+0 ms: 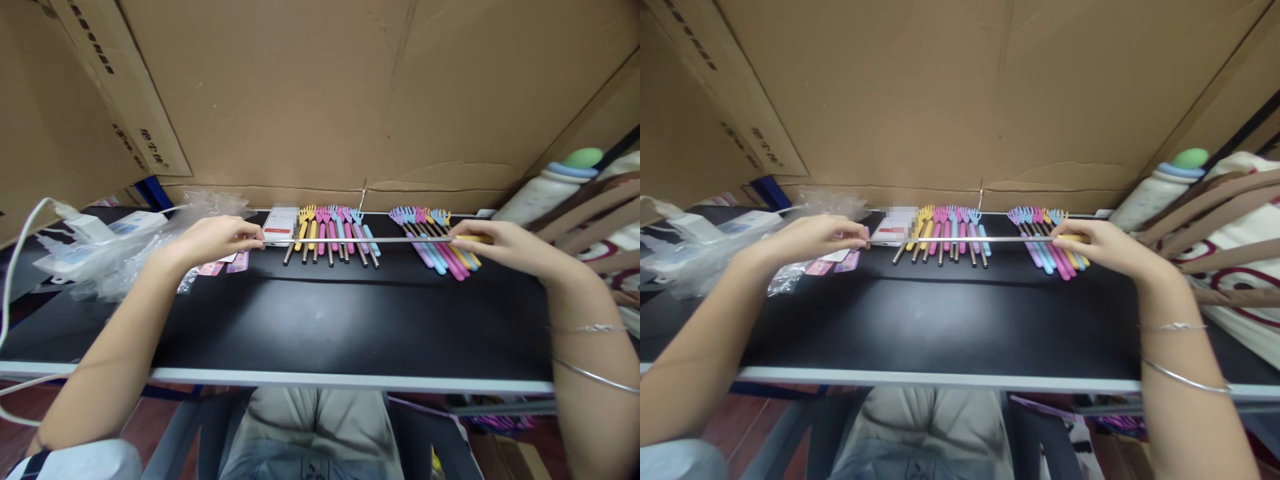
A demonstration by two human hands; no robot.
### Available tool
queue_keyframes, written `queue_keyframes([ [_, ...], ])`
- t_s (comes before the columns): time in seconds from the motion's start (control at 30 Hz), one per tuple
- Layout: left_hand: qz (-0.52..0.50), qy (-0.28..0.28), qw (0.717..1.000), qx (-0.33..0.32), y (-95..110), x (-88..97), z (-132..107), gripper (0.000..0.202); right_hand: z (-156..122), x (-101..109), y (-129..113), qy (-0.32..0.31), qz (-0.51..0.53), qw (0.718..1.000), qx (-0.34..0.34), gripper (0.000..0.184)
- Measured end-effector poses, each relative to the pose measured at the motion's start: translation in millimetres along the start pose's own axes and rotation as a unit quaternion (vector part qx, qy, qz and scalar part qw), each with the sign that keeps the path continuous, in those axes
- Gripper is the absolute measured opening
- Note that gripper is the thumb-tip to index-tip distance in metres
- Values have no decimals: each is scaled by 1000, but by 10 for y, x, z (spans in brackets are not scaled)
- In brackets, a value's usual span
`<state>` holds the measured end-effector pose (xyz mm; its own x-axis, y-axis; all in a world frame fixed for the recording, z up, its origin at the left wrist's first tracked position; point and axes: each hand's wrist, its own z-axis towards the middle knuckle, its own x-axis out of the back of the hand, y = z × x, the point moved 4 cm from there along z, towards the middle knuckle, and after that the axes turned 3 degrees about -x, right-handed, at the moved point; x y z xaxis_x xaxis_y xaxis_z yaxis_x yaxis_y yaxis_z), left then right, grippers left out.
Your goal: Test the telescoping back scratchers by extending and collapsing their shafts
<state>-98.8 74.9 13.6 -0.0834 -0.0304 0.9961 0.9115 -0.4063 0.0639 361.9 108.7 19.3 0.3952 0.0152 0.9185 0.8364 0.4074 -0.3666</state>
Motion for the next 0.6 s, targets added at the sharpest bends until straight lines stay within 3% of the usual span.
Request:
queue_keyframes([
  [0.17, 10, 38, 999, 10, -151, 5, -61, 40, -28, 73, 131, 53, -43, 997, 19, 49],
  [0.37, 142, 125, 981, -33, -106, -117, -160, 42, -112, -36, 243, 61, -114, 991, 34, 42],
  [0.6, 191, 132, 971, -62, -141, -194, -194, 47, -105, -18, 335, 86, -168, 980, 61, 45],
])
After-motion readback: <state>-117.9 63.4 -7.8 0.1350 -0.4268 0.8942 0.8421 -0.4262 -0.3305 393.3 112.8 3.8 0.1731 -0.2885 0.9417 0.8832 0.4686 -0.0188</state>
